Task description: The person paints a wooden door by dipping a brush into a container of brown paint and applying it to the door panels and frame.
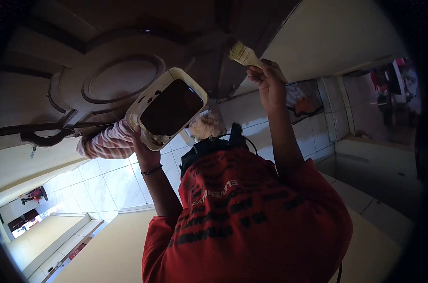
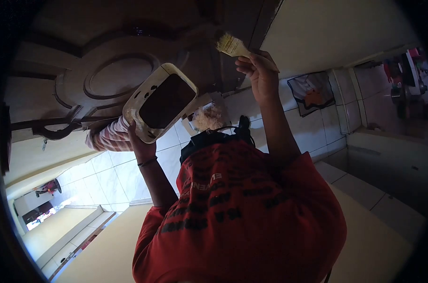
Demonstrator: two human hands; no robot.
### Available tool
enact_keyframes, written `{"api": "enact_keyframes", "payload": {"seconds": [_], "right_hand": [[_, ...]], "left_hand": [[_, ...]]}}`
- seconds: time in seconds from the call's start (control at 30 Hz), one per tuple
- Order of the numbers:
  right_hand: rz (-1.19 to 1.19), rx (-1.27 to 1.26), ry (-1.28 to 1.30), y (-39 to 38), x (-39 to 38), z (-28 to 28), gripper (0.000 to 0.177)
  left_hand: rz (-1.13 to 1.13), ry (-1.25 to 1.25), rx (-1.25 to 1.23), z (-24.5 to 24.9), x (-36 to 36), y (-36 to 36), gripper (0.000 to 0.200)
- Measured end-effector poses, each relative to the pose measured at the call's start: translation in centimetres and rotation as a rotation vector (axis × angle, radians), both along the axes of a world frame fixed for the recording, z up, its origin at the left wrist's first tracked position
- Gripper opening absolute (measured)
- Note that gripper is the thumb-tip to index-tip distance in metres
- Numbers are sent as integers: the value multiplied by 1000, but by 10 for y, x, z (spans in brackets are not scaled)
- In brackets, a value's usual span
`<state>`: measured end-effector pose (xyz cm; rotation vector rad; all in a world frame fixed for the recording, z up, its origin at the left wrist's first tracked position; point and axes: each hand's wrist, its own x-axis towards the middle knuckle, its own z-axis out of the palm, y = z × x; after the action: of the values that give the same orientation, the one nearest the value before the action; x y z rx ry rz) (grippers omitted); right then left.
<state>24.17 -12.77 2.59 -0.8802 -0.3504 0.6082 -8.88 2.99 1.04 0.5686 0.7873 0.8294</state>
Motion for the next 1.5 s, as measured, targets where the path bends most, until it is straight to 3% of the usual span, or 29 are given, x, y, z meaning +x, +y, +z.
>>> {"api": "enact_keyframes", "payload": {"seconds": [0.33, 0.53, 0.73, 0.8, 1.0, 1.03, 1.07, 1.17, 1.3, 1.37, 1.5], "right_hand": [[81, 59, 97, -10, 21, 0, 28], [116, 21, -64, -16, 30, 11, 32], [37, -66, -303, -5, 21, 22, 22], [-6, -189, -391, 0, 10, 31, 18], [-98, -199, -458, 33, -41, 41, 17], [-204, -253, -667, 41, -44, 34, 17], [-213, -248, -669, 47, -49, 35, 17], [-245, -227, -989, 60, -66, 63, 23], [-291, -363, -1047, 72, -72, 62, 24], [-224, -560, -961, 64, -68, 70, 25], [-252, -584, -1017, 62, -74, 87, 26]], "left_hand": [[63, 30, 21, -6, 4, -3, 57], [150, 145, 65, 3, 8, -10, 60], [192, 89, 53, 8, 15, -13, 61], [170, 109, 41, 10, 22, -17, 61], [53, 11, 24, 8, 39, -19, 55], [18, -15, 33, 5, 40, -18, 53], [-19, -41, 44, 4, 41, -17, 52], [-85, -87, 43, 2, 42, -13, 51], [-171, -138, 31, 1, 43, -4, 51], [-199, -158, 30, 3, 41, -1, 51], [-245, -163, 42, 3, 42, 6, 49]]}}
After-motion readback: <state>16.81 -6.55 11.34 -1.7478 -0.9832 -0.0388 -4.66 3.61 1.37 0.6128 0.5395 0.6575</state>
